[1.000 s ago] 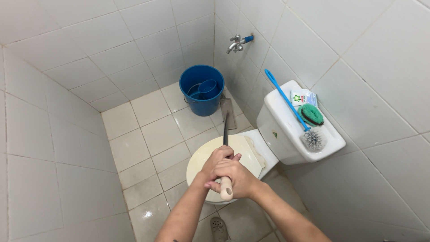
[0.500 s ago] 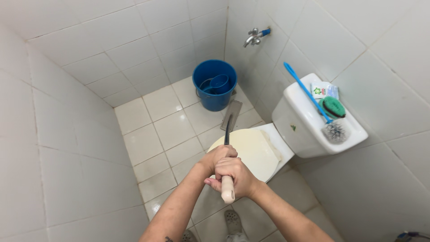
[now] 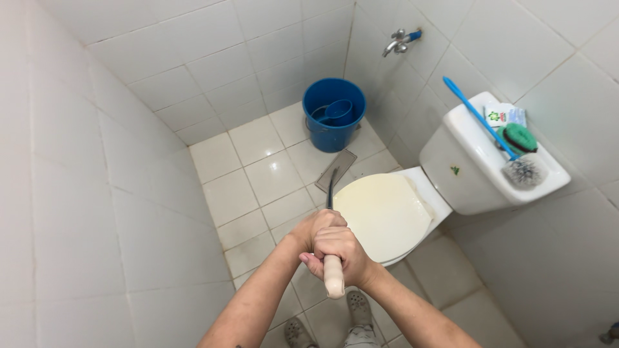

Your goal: The person cleans the bathroom floor by pushing water toward a floor drain with a squeegee, using both hands to maneuver the tool across the tiles.

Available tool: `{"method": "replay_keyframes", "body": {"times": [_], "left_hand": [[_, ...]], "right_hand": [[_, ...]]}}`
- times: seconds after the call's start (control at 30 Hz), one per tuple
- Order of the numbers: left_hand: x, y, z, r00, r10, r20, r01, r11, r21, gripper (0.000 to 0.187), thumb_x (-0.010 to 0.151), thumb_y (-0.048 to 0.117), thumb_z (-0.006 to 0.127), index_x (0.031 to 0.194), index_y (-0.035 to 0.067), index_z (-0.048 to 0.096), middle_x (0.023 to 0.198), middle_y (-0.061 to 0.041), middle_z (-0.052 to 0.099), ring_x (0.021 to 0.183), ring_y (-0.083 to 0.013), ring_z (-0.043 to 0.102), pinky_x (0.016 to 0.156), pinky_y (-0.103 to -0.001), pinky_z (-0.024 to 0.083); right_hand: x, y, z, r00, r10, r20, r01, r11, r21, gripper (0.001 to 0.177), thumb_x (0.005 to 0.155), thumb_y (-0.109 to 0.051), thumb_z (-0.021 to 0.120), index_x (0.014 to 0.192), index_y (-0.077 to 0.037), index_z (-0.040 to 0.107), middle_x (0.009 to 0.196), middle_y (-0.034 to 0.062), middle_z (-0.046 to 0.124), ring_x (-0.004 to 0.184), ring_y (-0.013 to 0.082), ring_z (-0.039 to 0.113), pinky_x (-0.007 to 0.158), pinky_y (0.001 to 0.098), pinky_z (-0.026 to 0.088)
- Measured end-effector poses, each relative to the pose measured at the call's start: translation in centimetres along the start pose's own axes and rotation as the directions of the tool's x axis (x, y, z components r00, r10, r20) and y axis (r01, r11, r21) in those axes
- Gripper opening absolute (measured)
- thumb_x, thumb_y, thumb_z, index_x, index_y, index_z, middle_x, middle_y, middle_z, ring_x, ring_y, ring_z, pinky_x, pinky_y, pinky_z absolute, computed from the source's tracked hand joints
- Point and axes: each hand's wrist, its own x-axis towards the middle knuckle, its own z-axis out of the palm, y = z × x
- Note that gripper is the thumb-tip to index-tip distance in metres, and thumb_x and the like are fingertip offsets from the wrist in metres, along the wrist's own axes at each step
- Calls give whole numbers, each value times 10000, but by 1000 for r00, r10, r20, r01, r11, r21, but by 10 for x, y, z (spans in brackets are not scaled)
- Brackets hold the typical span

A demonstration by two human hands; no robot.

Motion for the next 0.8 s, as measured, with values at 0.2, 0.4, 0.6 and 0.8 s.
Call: {"method": "replay_keyframes", "body": {"times": [0.2, 0.4, 0.6, 0.8], "left_hand": [[-39, 16, -17, 998, -55, -6, 55, 997, 46, 320, 648, 392, 743, 647, 89, 644, 742, -126, 712, 721, -348, 688, 628, -425, 552], [-57, 8, -21, 1000, 9, -23, -9, 1000, 0, 277, 671, 394, 751, 666, 125, 682, 733, -111, 725, 696, -329, 693, 650, -409, 563], [-61, 17, -31, 993, -76, 89, 76, 997, 2, 239, 661, 365, 748, 678, 131, 698, 747, -124, 726, 716, -347, 687, 650, -433, 543], [-58, 9, -31, 972, -165, 165, 172, 985, -27, 206, 667, 291, 725, 671, 94, 666, 742, -147, 713, 741, -363, 686, 663, -445, 539]], "right_hand": [[3, -23, 34, 1000, -10, -3, 10, 997, 74, 361, 816, -31, 780, 614, -75, 484, 570, 36, 536, 519, 202, 520, 565, 314, 421], [11, -41, 44, 995, -98, -34, 100, 992, 81, 315, 792, -46, 761, 638, -82, 489, 586, 28, 515, 546, 205, 507, 658, 346, 450], [6, -36, 37, 989, 63, 136, -89, 977, 194, 374, 860, -19, 760, 606, -68, 490, 568, 37, 539, 510, 217, 520, 547, 317, 432], [-11, -19, 53, 998, 43, -34, -39, 991, 127, 361, 899, 41, 669, 622, -33, 451, 583, 81, 512, 529, 241, 484, 546, 347, 407]]}}
